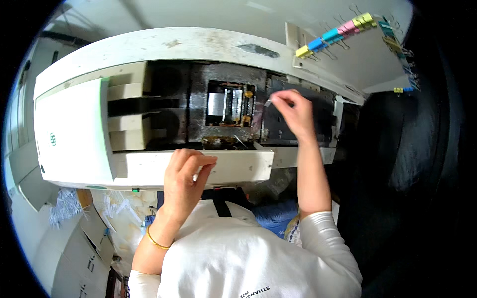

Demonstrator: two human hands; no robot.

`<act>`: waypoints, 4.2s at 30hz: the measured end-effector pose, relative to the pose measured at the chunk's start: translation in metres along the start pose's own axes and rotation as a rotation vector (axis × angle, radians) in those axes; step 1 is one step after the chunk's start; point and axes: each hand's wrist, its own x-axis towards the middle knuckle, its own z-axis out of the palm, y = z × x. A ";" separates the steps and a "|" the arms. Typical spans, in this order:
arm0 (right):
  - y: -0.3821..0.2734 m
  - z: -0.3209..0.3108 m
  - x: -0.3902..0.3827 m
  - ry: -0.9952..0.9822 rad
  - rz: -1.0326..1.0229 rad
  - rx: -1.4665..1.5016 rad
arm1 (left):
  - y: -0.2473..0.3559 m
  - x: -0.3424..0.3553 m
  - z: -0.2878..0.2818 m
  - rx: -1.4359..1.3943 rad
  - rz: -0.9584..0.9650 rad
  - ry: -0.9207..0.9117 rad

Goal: The person loads a stack of white pages into a binding machine, then places a green cover sheet over them. They adjust the machine's internal clamps and levers, then remove the assembled unit and place it on a nearby surface. The person repeats the process with another set of pages and a green cover, then moves the finished green-covered book to a paper cutter.

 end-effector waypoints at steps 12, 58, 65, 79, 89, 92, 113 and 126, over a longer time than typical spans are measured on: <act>-0.012 0.121 0.042 0.098 -0.429 -0.688 | -0.021 -0.019 -0.042 0.002 -0.011 0.185; -0.138 0.075 -0.107 -0.169 0.155 0.360 | 0.002 0.016 0.011 -1.085 -0.468 -0.035; -0.123 0.073 -0.146 -0.112 0.202 0.498 | 0.009 -0.010 0.018 -1.047 -0.541 -0.065; -0.114 0.025 -0.162 -0.239 0.303 0.334 | 0.020 -0.021 0.021 -0.528 -0.343 -0.247; -0.063 -0.011 -0.139 -0.147 0.275 0.221 | -0.032 0.007 -0.027 -0.489 -0.277 0.317; -0.019 -0.007 -0.102 -0.022 0.405 0.137 | -0.040 0.005 -0.040 -0.357 -0.153 0.285; 0.059 0.040 -0.034 0.114 0.652 0.340 | -0.059 -0.008 -0.042 -0.476 -0.191 0.129; 0.052 0.011 0.010 -0.094 -0.466 -0.511 | -0.061 -0.008 -0.042 -0.463 -0.193 0.160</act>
